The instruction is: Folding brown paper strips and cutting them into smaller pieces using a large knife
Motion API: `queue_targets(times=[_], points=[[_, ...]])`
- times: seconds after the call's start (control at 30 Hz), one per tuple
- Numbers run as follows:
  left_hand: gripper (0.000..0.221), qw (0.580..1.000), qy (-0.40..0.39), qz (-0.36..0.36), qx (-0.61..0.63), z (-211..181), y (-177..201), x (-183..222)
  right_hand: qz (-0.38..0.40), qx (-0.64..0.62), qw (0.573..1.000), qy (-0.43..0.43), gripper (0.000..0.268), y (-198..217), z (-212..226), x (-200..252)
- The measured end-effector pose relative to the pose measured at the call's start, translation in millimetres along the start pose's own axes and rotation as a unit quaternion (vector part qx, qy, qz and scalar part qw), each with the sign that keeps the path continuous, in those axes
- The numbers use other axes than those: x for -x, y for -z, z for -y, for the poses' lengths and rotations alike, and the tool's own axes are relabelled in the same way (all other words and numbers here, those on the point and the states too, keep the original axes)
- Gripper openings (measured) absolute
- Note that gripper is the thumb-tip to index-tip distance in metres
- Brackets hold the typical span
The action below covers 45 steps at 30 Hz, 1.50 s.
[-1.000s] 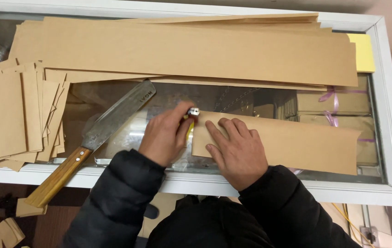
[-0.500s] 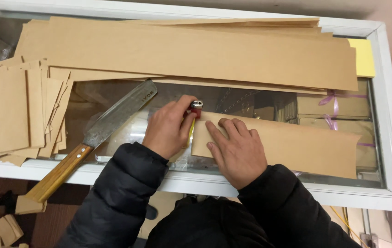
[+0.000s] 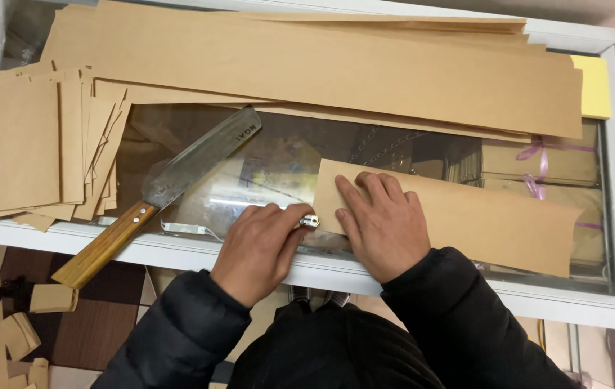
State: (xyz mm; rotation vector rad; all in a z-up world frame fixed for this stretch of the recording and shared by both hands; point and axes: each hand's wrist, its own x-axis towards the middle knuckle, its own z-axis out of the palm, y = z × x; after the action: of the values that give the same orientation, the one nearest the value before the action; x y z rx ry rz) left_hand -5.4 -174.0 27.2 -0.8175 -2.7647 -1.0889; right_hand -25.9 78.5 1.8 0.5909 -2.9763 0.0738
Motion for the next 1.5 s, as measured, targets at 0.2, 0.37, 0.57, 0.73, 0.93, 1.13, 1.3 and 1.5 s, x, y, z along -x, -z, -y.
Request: queue_targets(times=[0.2,0.37,0.57,0.73,0.93,1.13,1.3,1.5], points=[[0.033,0.998,0.027,-0.019,0.051,-0.3,18.5,-4.0,0.02,-0.011,1.0,-0.001,0.053,5.3,0.6,-0.5],[0.032,0.999,0.026,-0.025,0.016,10.0,-0.6,-27.5,0.021,-0.017,1.0,-0.005,0.053,8.5,1.7,-0.3],[0.032,0.998,0.04,-0.016,-0.041,31.5,-14.5,-69.7,0.013,-0.022,1.0,0.002,0.052,2.1,-1.7,1.2],[0.034,0.996,0.033,-0.047,-0.061,47.4,-17.1,-97.4,0.02,-0.032,0.999,0.001,0.052,6.7,-1.6,0.4],[0.032,0.998,0.025,-0.041,-0.038,34.8,-13.0,-81.0,0.038,-0.053,0.998,-0.003,0.054,5.7,-3.7,0.2],[0.035,0.999,0.005,-0.006,-0.039,21.4,-13.3,-23.1,0.055,-0.098,0.993,-0.024,0.055,8.3,-6.3,1.2],[0.033,0.999,0.031,0.044,0.008,4.5,3.0,6.9,0.057,-0.149,0.987,-0.028,0.059,6.7,-12.4,4.1],[0.066,0.982,0.185,-0.026,0.0,18.1,22.2,13.8,-0.047,-0.078,0.993,-0.078,0.054,30.5,-56.4,8.2]])
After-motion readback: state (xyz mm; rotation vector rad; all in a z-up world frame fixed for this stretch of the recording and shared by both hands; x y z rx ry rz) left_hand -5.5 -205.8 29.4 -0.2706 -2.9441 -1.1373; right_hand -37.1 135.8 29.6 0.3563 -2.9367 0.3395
